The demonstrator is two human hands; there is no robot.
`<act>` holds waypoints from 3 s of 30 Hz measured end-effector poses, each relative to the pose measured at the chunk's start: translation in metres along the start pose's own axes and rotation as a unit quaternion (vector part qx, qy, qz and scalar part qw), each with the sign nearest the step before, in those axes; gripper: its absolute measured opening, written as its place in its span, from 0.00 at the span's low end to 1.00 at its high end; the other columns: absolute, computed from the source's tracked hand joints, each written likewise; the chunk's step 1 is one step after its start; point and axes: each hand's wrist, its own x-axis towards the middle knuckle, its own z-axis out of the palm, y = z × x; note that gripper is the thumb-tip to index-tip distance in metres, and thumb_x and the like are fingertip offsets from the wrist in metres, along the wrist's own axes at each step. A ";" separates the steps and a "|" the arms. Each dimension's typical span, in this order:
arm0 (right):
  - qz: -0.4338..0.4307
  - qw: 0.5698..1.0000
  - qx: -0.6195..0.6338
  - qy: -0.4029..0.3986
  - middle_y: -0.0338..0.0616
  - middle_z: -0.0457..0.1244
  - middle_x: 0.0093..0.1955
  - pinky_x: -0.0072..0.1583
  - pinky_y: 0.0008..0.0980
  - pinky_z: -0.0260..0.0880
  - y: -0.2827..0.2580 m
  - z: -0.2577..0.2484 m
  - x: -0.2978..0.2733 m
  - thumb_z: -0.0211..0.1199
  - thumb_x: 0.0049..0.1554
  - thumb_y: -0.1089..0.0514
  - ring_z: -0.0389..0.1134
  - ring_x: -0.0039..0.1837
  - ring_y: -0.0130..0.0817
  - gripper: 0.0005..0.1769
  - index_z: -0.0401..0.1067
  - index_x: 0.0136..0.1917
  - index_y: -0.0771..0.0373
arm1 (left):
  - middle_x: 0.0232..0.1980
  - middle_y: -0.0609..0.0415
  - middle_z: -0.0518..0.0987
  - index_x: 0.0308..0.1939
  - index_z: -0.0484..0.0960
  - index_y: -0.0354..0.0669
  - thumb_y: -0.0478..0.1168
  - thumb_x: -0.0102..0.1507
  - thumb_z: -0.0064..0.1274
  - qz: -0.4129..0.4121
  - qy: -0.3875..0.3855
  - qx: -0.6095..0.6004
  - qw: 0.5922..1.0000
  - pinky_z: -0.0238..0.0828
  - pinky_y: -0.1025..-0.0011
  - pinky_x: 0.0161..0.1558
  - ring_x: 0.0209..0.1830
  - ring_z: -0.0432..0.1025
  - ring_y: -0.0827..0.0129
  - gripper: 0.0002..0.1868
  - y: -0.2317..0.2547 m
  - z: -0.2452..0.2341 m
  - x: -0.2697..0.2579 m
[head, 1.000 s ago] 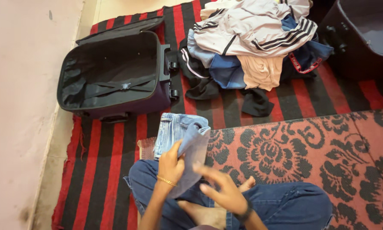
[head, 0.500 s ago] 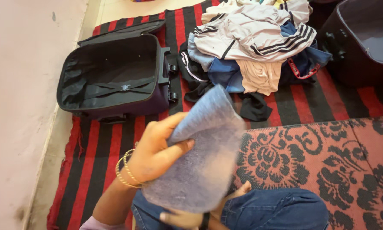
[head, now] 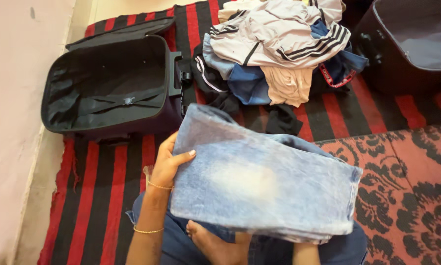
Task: The person picks up and folds a pair of jeans and a shirt on the floor next to an open suitcase.
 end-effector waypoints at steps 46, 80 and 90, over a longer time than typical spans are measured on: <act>0.060 0.992 0.111 0.015 0.47 0.48 0.82 0.72 0.51 0.57 0.050 -0.066 0.091 0.42 0.63 0.31 0.55 0.77 0.48 0.41 0.47 0.83 0.49 | 0.84 0.53 0.53 0.84 0.44 0.55 0.67 0.69 0.35 -0.126 -0.176 0.457 0.863 0.33 0.30 0.73 0.84 0.31 0.41 0.44 -0.367 0.063 0.041; -0.046 0.968 -0.244 -0.044 0.54 0.35 0.87 0.78 0.49 0.36 0.101 0.032 0.073 0.40 0.68 0.37 0.35 0.84 0.50 0.42 0.36 0.84 0.63 | 0.64 0.50 0.78 0.72 0.71 0.33 0.29 0.61 0.45 -0.037 -0.072 -0.062 0.995 0.72 0.74 0.56 0.58 0.73 0.69 0.32 -0.347 0.046 0.017; -0.036 0.769 -0.633 -0.085 0.56 0.32 0.87 0.78 0.50 0.27 0.200 0.132 0.076 0.37 0.68 0.40 0.28 0.87 0.52 0.37 0.40 0.84 0.55 | 0.46 0.54 0.85 0.56 0.81 0.39 0.59 0.66 0.43 -0.229 0.054 -0.343 0.909 0.78 0.71 0.43 0.41 0.79 0.70 0.29 -0.297 -0.065 0.012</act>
